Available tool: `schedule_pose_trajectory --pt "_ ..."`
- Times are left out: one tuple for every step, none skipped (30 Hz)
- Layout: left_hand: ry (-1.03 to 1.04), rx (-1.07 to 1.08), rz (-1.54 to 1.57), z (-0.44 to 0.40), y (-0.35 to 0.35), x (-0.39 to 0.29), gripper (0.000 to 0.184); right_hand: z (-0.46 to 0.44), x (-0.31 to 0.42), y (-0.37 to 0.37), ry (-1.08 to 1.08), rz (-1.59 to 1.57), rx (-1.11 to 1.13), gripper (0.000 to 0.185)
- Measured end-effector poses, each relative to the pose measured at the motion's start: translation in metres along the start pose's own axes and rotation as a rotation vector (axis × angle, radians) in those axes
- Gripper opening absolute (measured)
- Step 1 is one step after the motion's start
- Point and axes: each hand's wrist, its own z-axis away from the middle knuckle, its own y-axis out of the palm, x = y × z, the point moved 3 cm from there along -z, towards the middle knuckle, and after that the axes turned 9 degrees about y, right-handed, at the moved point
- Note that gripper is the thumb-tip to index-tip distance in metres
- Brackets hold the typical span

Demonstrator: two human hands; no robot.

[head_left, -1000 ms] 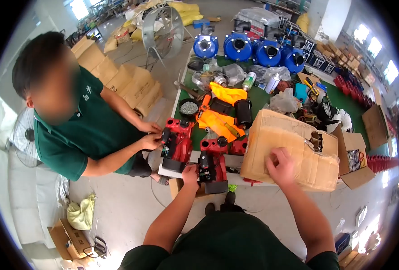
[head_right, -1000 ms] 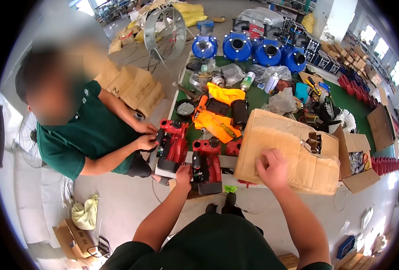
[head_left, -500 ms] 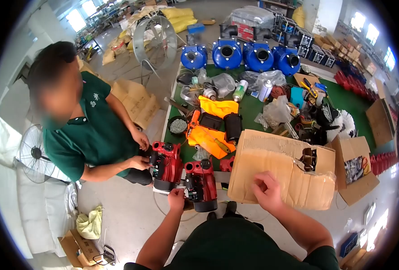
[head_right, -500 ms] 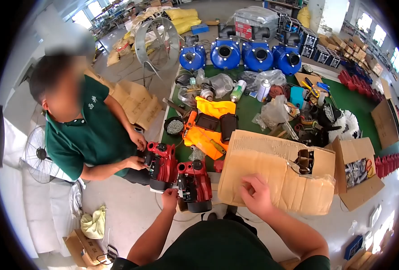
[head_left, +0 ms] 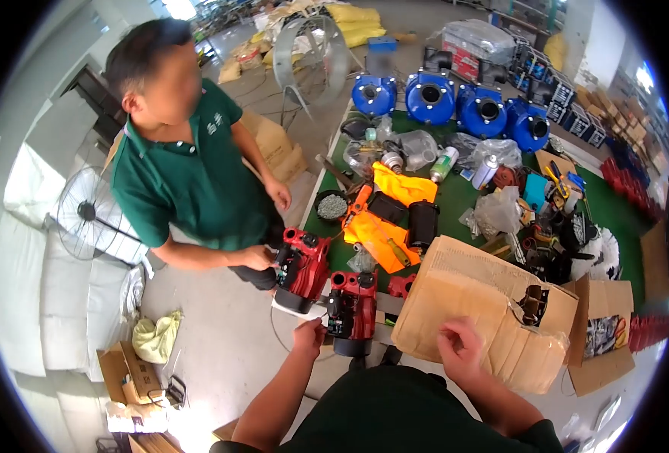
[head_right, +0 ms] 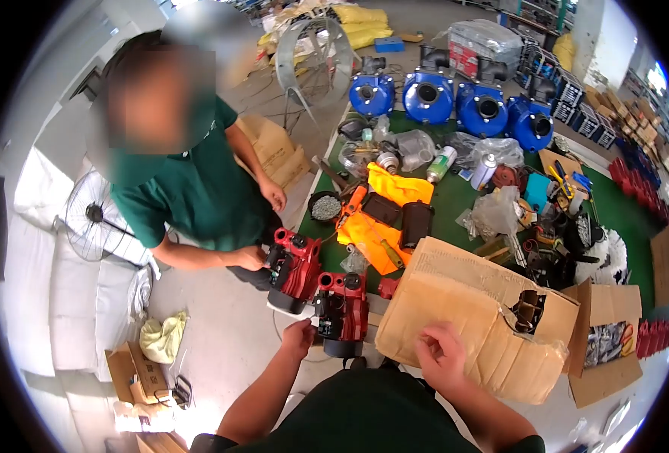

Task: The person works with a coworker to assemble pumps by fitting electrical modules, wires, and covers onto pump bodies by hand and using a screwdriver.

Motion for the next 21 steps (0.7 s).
schedule_pose_trajectory --pt "0.035 0.004 -0.013 0.003 0.002 -0.001 0.010 0.001 0.003 -0.004 -0.019 0.008 0.002 0.028" --pt "0.044 0.028 0.002 0.005 0.003 -0.002 0.009 0.004 0.006 -0.007 -0.037 0.014 0.003 0.028" --pt "0.063 0.037 0.028 0.006 0.005 -0.003 0.008 0.007 0.006 -0.012 -0.036 0.037 0.008 0.030" --pt "0.080 0.049 0.051 0.006 0.008 -0.003 0.007 0.009 0.006 -0.017 -0.028 0.064 0.003 0.029" --pt "0.092 0.061 0.086 0.007 0.011 -0.005 0.007 0.012 0.005 -0.023 -0.019 0.094 -0.004 0.029" --pt "0.099 0.095 0.103 0.008 0.014 -0.007 0.008 0.015 0.004 -0.027 -0.013 0.126 -0.015 0.029" --pt "0.108 0.104 0.104 0.008 0.015 -0.008 0.007 0.018 0.001 -0.031 -0.007 0.140 -0.033 0.029" --pt "0.114 0.115 0.106 0.007 0.016 -0.010 0.007 0.022 -0.001 -0.036 0.004 0.155 -0.038 0.029" --pt "0.124 0.109 0.102 0.005 0.016 -0.012 0.006 0.026 -0.003 -0.040 0.014 0.171 -0.043 0.029" --pt "0.131 0.105 0.096 0.003 0.015 -0.013 0.005 0.031 -0.004 -0.046 0.028 0.189 -0.050 0.029" --pt "0.140 0.105 0.092 0.001 0.015 -0.014 0.004 0.035 -0.003 -0.051 0.009 0.231 -0.037 0.030" --pt "0.158 0.109 0.061 -0.002 0.014 -0.016 0.004 0.037 -0.002 -0.054 -0.010 0.261 -0.060 0.030" --pt "0.175 0.113 0.029 -0.006 0.011 -0.016 0.003 0.040 0.000 -0.055 -0.029 0.291 -0.083 0.030" --pt "0.193 0.118 -0.003 -0.011 0.008 -0.015 0.003 0.043 0.002 -0.057 -0.049 0.322 -0.108 0.030" --pt "0.222 0.126 -0.042 -0.015 0.005 -0.015 0.004 0.046 -0.002 -0.058 -0.061 0.361 -0.119 0.031" --pt "0.238 0.132 -0.103 -0.016 0.001 -0.012 0.005 0.050 -0.004 -0.057 -0.051 0.387 -0.146 0.031" --pt "0.256 0.139 -0.163 -0.019 -0.002 -0.011 0.006 0.052 -0.005 -0.056 -0.043 0.412 -0.175 0.031" --pt "0.277 0.146 -0.222 -0.020 -0.004 -0.013 0.008 0.053 -0.007 -0.054 -0.036 0.436 -0.205 0.032" --pt "0.296 0.148 -0.230 -0.019 -0.005 -0.014 0.009 0.053 -0.008 -0.053 -0.071 0.483 -0.220 0.031" --pt "0.312 0.150 -0.238 -0.016 -0.006 -0.012 0.010 0.052 -0.009 -0.053 -0.103 0.532 -0.233 0.031" --pt "0.328 0.151 -0.244 -0.014 -0.007 -0.010 0.011 0.051 -0.010 -0.052 -0.137 0.582 -0.244 0.031"
